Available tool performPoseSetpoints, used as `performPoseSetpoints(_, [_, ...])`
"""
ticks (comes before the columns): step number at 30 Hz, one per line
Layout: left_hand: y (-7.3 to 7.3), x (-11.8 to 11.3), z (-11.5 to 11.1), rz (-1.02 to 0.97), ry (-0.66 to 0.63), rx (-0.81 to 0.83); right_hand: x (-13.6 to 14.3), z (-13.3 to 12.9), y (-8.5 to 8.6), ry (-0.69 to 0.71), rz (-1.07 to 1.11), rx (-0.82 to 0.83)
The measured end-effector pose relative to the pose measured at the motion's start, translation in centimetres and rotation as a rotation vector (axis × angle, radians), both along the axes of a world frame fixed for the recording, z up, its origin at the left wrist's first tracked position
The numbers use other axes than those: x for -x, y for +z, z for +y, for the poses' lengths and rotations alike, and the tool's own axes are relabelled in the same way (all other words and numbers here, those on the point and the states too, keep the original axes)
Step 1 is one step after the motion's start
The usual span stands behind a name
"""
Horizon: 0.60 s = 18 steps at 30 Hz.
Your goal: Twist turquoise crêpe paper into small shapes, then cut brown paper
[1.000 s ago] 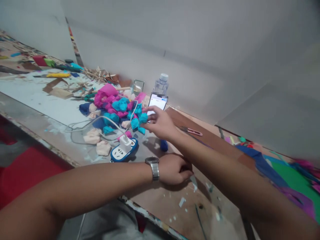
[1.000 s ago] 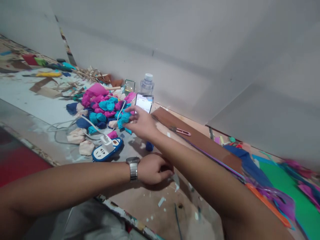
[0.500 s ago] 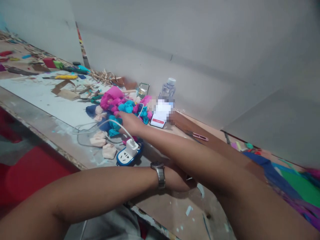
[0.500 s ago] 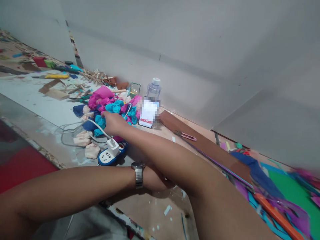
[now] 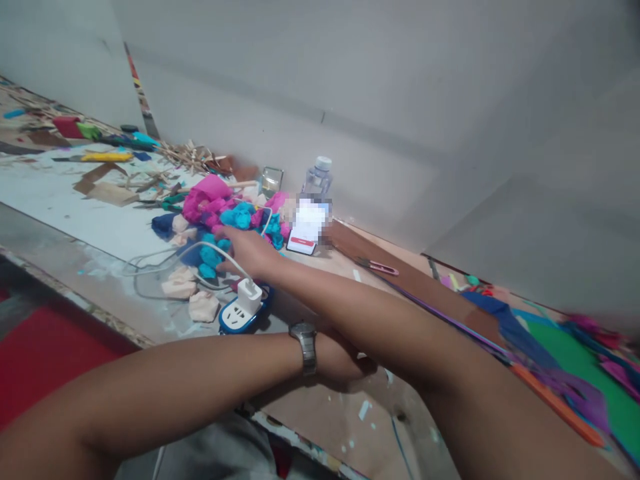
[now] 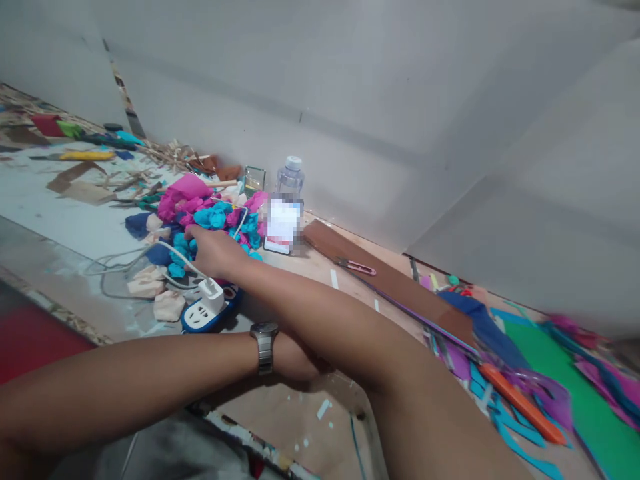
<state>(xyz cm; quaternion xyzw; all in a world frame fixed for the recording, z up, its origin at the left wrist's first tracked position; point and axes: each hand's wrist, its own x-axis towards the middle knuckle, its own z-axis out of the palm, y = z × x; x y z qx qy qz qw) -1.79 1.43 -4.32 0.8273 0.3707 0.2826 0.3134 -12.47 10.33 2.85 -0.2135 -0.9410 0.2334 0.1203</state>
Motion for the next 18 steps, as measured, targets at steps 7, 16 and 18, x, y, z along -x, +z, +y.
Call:
performPoseSetpoints(7, [1.7, 0.5, -0.3, 0.028, -0.004, 0.029, -8.8, 1.1, 2.7, -0.095, -0.045, 0.061])
performPoseSetpoints(16, [2.5, 0.5, 0.1, -0.058, 0.039, 0.003, -27.9, 8.3, 0.9, -0.553, -0.334, -0.13])
performPoseSetpoints(18, [2.6, 0.6, 0.2, -0.075, 0.036, 0.0, -29.7, 9.6, -0.2, -0.604, -0.383, -0.172])
